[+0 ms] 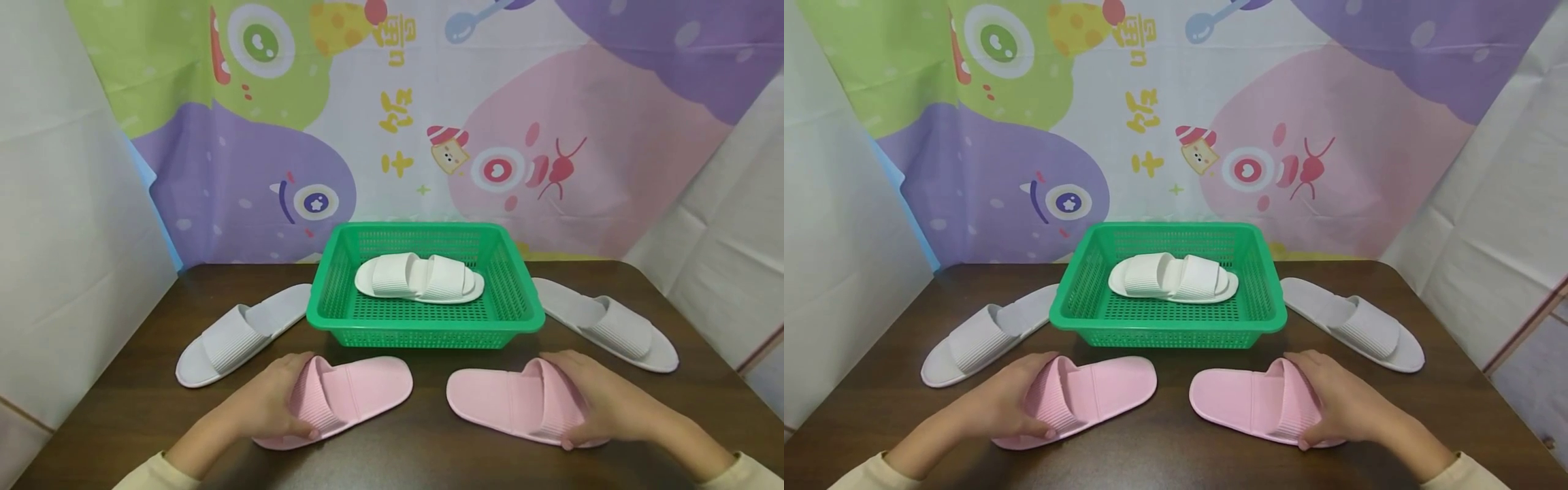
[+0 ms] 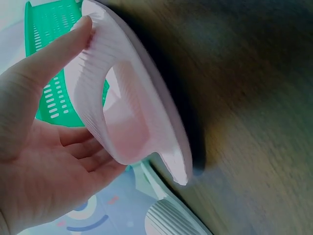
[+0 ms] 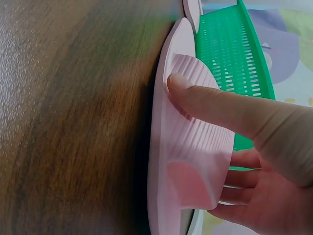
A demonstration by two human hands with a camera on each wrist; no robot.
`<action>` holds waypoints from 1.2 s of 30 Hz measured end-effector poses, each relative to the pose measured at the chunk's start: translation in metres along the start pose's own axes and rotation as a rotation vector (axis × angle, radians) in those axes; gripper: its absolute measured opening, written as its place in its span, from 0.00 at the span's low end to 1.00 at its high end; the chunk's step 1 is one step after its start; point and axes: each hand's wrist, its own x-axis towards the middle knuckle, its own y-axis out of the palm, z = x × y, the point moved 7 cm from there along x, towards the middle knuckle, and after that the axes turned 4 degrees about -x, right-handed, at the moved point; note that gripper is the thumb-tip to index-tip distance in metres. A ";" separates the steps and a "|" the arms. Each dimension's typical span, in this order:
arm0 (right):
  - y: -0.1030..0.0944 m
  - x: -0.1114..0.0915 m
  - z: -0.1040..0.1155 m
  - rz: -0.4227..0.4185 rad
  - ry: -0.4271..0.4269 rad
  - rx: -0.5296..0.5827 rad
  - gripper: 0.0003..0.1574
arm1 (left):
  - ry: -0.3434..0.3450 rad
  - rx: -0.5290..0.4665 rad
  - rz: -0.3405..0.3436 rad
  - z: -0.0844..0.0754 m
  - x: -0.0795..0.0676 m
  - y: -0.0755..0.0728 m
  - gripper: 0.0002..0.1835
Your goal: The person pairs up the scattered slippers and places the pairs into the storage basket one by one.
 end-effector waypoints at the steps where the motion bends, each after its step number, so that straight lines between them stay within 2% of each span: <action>1: 0.000 0.000 0.000 -0.003 -0.003 0.003 0.67 | -0.002 0.003 -0.001 0.000 0.000 0.000 0.58; 9: -0.002 0.002 0.003 -0.031 -0.010 -0.007 0.63 | 0.001 0.042 -0.028 -0.001 0.000 0.000 0.56; 21: -0.001 0.002 -0.001 -0.031 -0.013 0.035 0.66 | 0.014 0.060 -0.043 -0.003 0.000 -0.002 0.55; 25: -0.001 0.002 -0.001 -0.036 -0.015 0.032 0.65 | 0.012 0.074 -0.057 -0.004 0.000 -0.003 0.54; 36: -0.007 0.004 0.004 -0.116 -0.069 0.025 0.62 | 0.058 0.096 -0.093 -0.006 -0.001 -0.007 0.49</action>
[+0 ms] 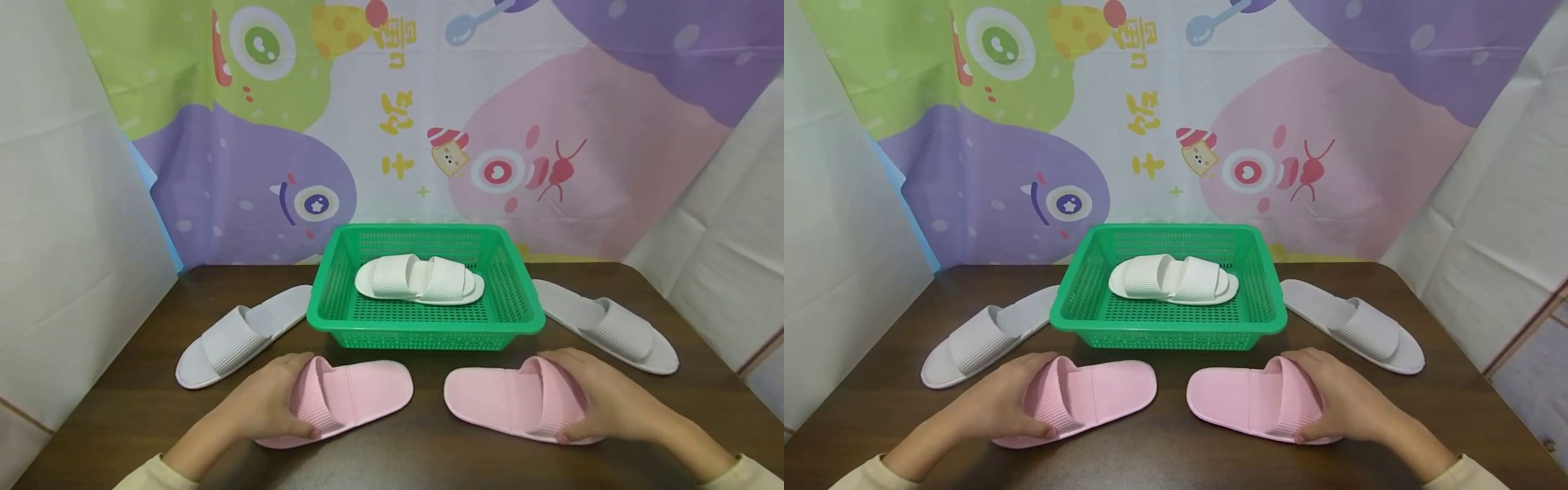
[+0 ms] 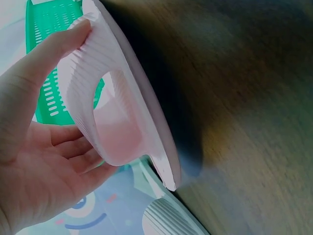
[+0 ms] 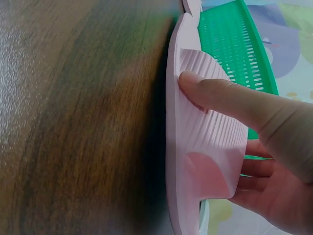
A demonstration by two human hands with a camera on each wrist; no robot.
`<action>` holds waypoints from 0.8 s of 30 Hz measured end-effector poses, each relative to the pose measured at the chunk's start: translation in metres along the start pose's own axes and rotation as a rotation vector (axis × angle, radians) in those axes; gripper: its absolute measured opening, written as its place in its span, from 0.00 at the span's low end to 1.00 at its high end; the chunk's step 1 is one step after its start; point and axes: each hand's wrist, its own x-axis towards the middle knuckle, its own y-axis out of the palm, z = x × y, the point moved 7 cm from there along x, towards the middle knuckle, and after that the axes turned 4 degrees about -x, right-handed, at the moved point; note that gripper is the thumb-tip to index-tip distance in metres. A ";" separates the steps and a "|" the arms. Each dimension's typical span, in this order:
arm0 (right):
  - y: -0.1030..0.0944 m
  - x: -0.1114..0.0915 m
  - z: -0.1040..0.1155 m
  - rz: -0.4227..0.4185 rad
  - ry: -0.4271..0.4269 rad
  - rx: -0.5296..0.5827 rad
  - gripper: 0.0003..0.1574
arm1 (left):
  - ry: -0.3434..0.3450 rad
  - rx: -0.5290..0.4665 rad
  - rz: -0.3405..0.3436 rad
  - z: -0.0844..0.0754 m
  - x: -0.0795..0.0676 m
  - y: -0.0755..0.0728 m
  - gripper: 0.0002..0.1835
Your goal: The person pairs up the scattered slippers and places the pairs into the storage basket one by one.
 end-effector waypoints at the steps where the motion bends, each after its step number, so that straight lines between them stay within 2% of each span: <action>1: 0.000 0.000 0.000 -0.001 -0.003 0.004 0.62 | 0.005 -0.002 0.001 0.000 0.000 0.000 0.49; 12: -0.003 0.001 0.005 0.003 0.005 -0.011 0.62 | 0.033 -0.016 -0.013 0.001 -0.005 -0.005 0.49; 24: -0.011 0.006 0.015 -0.002 -0.014 -0.015 0.63 | 0.060 -0.029 -0.011 -0.009 -0.006 -0.017 0.51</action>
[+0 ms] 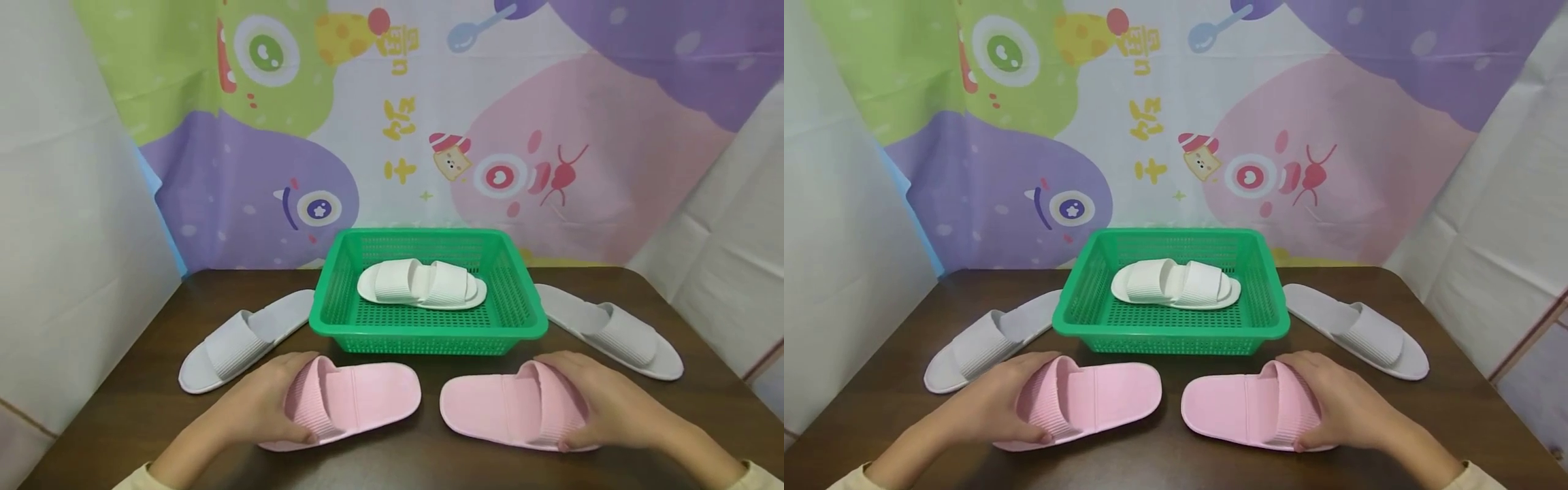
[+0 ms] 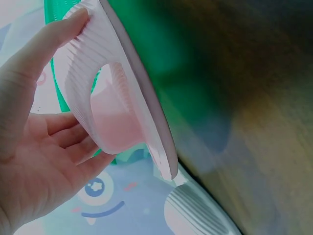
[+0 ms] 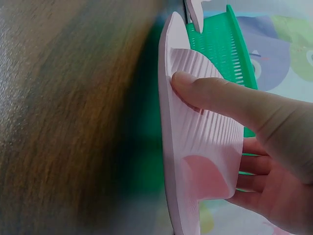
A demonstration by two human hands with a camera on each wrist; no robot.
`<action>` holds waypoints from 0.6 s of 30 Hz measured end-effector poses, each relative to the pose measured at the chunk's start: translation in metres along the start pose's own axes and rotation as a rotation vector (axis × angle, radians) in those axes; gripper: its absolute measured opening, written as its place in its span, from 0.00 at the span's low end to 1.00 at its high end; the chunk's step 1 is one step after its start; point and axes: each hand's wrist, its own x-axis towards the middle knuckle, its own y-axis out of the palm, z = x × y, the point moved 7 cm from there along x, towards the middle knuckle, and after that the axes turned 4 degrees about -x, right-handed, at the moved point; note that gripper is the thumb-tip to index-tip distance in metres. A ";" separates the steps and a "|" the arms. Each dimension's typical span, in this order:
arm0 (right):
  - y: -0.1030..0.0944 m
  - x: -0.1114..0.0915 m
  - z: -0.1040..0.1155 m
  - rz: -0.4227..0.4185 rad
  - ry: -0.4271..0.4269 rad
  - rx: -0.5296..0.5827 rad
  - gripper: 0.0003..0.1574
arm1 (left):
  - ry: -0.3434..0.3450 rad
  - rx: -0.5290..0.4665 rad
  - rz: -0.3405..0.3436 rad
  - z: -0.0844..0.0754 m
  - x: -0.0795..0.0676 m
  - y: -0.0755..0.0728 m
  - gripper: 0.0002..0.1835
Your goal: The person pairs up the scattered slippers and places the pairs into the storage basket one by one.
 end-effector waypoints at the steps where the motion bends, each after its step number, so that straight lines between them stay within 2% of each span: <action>1: -0.001 0.001 0.001 0.000 0.001 -0.008 0.63 | 0.003 -0.003 0.000 -0.001 0.001 -0.001 0.50; 8: -0.010 0.003 0.006 -0.018 -0.018 -0.055 0.62 | 0.046 0.006 -0.019 -0.008 -0.001 -0.004 0.49; 18: -0.018 0.001 0.011 -0.065 -0.034 -0.083 0.65 | 0.066 0.024 -0.044 -0.012 -0.002 -0.013 0.49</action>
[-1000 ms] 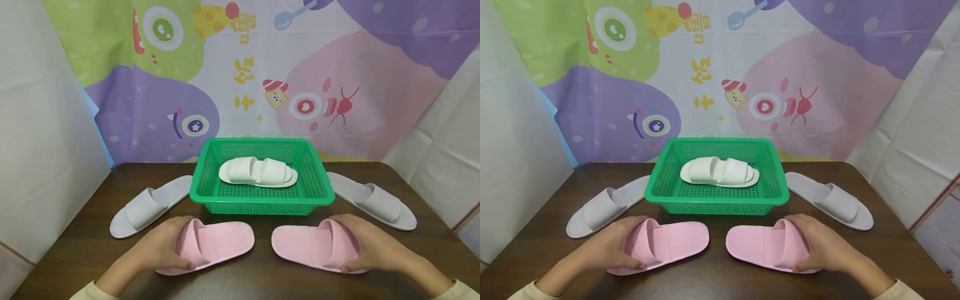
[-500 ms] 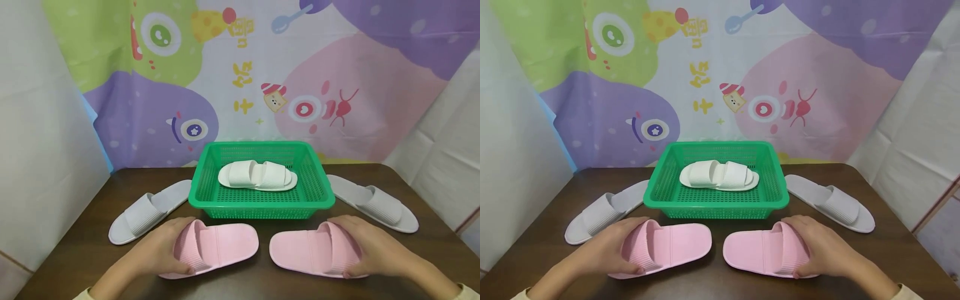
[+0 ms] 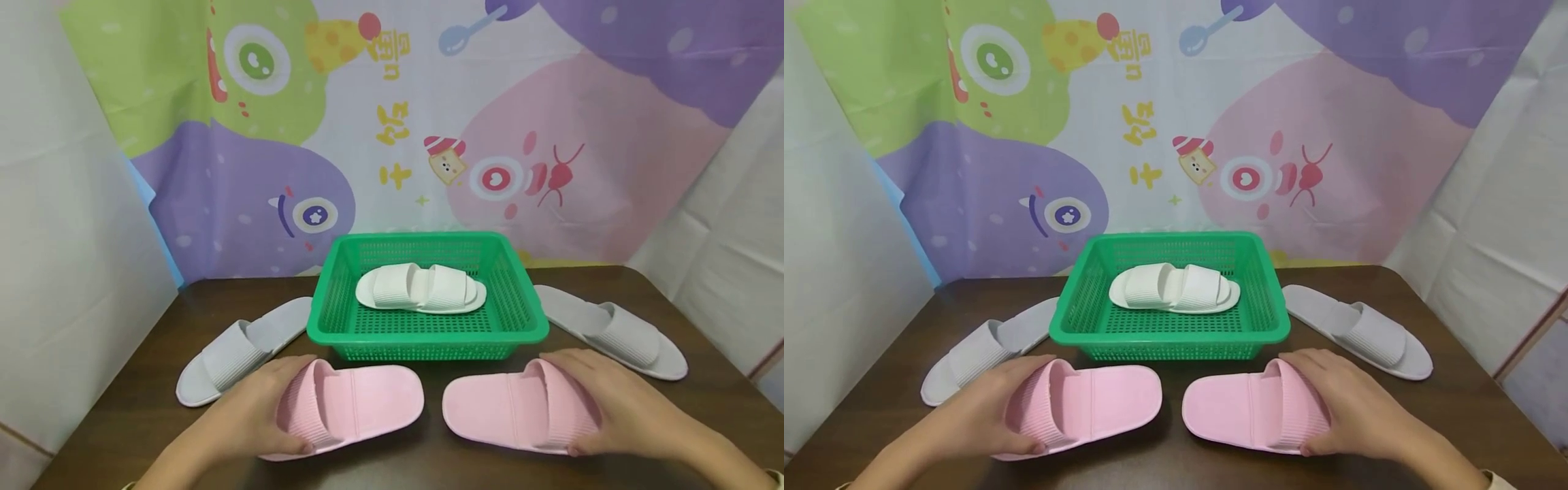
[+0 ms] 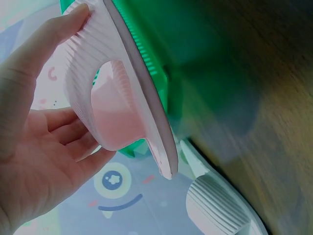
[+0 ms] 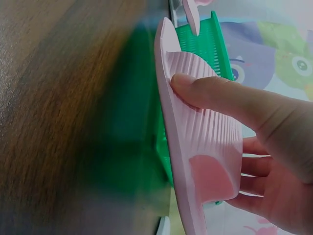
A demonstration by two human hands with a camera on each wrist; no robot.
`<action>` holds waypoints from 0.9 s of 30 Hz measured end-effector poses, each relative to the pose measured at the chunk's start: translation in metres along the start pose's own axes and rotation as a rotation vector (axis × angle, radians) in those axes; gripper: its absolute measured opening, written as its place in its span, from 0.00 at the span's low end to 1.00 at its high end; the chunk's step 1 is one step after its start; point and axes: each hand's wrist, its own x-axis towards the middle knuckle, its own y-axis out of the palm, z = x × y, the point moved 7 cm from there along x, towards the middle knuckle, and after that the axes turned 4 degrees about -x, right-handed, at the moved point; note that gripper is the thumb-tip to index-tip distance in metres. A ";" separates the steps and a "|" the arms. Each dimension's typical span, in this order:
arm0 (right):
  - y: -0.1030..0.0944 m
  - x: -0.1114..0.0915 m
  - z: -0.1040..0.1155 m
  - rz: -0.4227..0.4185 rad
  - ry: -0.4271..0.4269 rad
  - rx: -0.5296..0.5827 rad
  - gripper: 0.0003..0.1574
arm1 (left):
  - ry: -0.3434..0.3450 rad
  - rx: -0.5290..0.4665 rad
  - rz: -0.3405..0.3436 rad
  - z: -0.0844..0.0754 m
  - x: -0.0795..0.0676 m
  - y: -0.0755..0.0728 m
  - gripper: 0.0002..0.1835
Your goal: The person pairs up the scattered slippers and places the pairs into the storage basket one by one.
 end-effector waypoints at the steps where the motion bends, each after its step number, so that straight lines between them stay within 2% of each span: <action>1: -0.001 0.000 0.000 -0.001 0.001 -0.005 0.66 | 0.005 -0.003 -0.004 -0.001 0.000 -0.001 0.49; 27: -0.015 0.006 0.010 -0.009 -0.004 0.029 0.69 | 0.032 0.011 -0.014 -0.012 0.001 -0.008 0.50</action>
